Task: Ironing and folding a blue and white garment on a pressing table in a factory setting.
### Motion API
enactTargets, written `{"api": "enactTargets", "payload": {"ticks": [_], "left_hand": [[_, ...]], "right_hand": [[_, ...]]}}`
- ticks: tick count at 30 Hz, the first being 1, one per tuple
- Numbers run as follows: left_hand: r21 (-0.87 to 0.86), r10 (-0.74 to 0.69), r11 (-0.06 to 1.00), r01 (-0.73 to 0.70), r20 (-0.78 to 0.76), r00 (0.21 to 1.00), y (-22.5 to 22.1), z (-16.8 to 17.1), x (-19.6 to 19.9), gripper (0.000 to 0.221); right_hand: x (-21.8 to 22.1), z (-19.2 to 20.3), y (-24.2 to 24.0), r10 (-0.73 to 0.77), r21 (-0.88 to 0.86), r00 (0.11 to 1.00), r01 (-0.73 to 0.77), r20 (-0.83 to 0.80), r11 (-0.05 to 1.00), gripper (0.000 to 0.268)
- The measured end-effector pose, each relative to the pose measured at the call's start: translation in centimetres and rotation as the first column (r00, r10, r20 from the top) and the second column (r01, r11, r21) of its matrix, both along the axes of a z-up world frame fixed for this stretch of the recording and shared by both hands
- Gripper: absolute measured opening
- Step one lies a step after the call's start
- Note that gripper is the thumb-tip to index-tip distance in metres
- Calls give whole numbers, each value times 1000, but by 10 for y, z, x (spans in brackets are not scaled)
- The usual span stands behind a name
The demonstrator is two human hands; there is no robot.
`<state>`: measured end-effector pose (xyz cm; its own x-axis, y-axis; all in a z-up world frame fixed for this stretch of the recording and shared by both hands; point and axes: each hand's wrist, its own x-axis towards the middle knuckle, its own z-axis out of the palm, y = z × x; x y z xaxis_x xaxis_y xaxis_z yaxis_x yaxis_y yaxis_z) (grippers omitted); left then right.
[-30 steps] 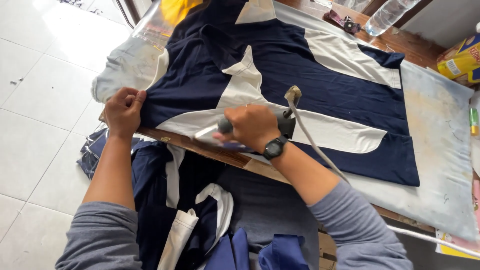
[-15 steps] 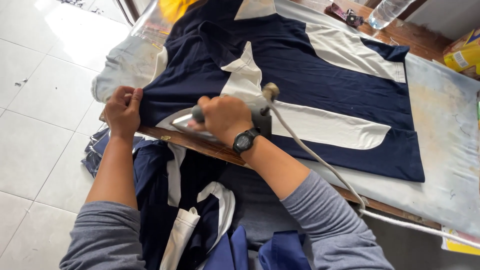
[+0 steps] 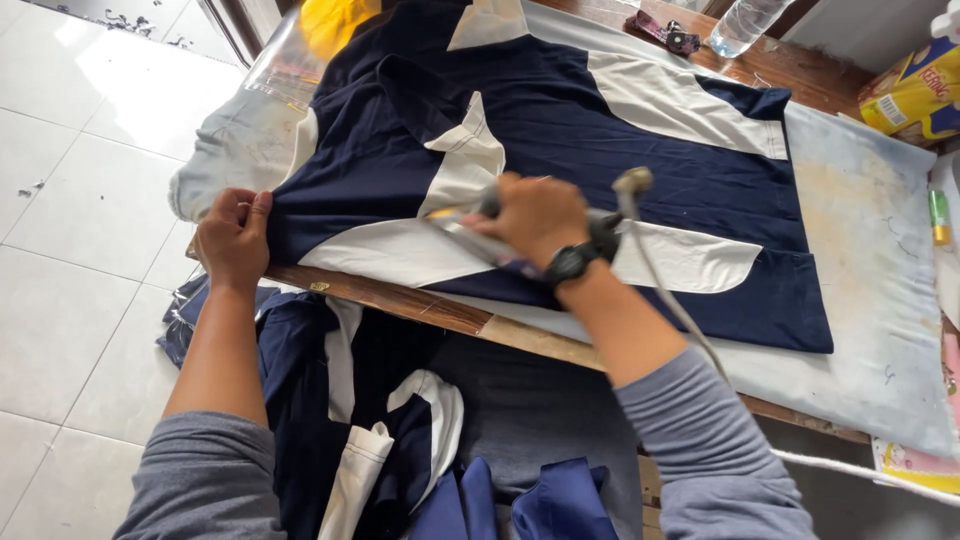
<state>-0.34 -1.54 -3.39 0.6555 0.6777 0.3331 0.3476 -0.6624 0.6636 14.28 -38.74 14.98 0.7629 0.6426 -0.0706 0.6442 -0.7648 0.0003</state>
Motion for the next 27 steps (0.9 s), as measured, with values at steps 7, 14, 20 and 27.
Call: {"api": "enactTargets", "payload": {"ticks": [7, 14, 20, 27], "left_hand": [[22, 5, 1000, -5, 7, 1000, 1, -1, 2, 29], [41, 33, 999, -34, 26, 999, -2, -6, 4, 27], [70, 38, 997, -38, -1, 999, 5, -7, 6, 30], [48, 19, 999, -20, 23, 1000, -1, -7, 5, 28]], "right_hand": [[6, -16, -71, 167, 49, 968, -179, 188, 983, 68], [30, -20, -80, -42, 46, 978, 33, 205, 998, 74], [17, -14, -88, 110, -17, 977, -109, 183, 994, 72], [35, -3, -87, -5, -9, 993, 6, 115, 1000, 69]]}}
